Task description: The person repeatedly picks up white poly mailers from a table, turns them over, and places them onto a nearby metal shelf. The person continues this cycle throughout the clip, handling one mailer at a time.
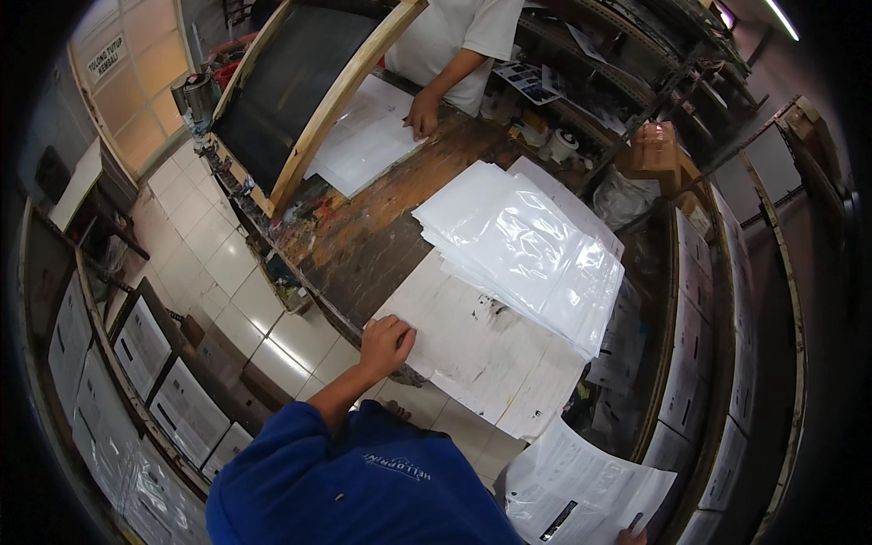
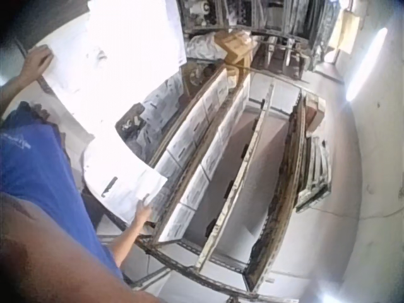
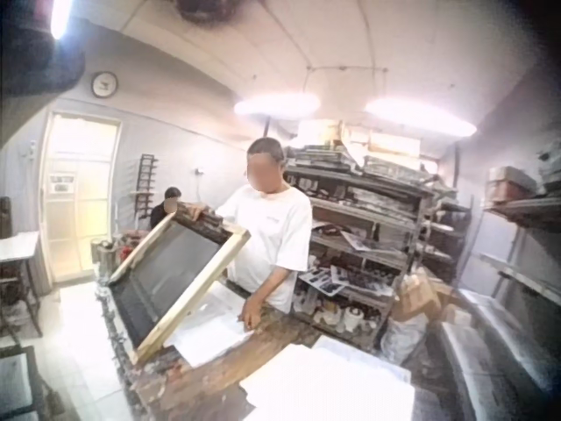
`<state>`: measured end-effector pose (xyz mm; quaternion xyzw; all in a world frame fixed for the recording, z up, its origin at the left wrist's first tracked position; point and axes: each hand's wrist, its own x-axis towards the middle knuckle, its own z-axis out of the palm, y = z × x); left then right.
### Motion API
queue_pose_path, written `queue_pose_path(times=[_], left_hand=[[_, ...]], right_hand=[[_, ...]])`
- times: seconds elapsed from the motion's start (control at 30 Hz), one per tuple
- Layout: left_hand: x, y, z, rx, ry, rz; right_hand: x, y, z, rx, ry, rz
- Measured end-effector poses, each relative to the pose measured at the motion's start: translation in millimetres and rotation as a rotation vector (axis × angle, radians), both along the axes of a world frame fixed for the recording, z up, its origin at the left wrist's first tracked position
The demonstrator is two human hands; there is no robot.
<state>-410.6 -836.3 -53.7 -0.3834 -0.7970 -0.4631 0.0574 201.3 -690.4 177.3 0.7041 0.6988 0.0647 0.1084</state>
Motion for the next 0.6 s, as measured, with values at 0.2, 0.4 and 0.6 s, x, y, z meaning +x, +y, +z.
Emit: queue_pose_path(times=[0.2, 0.4, 0.6], left_hand=[[0, 0, 0, -0.024, -0.023, -0.005], [1, 4, -2, -0.028, 0.007, 0.043], [-1, 5, 9, -0.035, -0.25, 0.027]], right_hand=[[45, -9, -23, 0.033, -0.031, -0.067], [44, -22, -2, 0.055, 0.136, 0.164], [34, -24, 5, -0.018, 0.091, 0.051]])
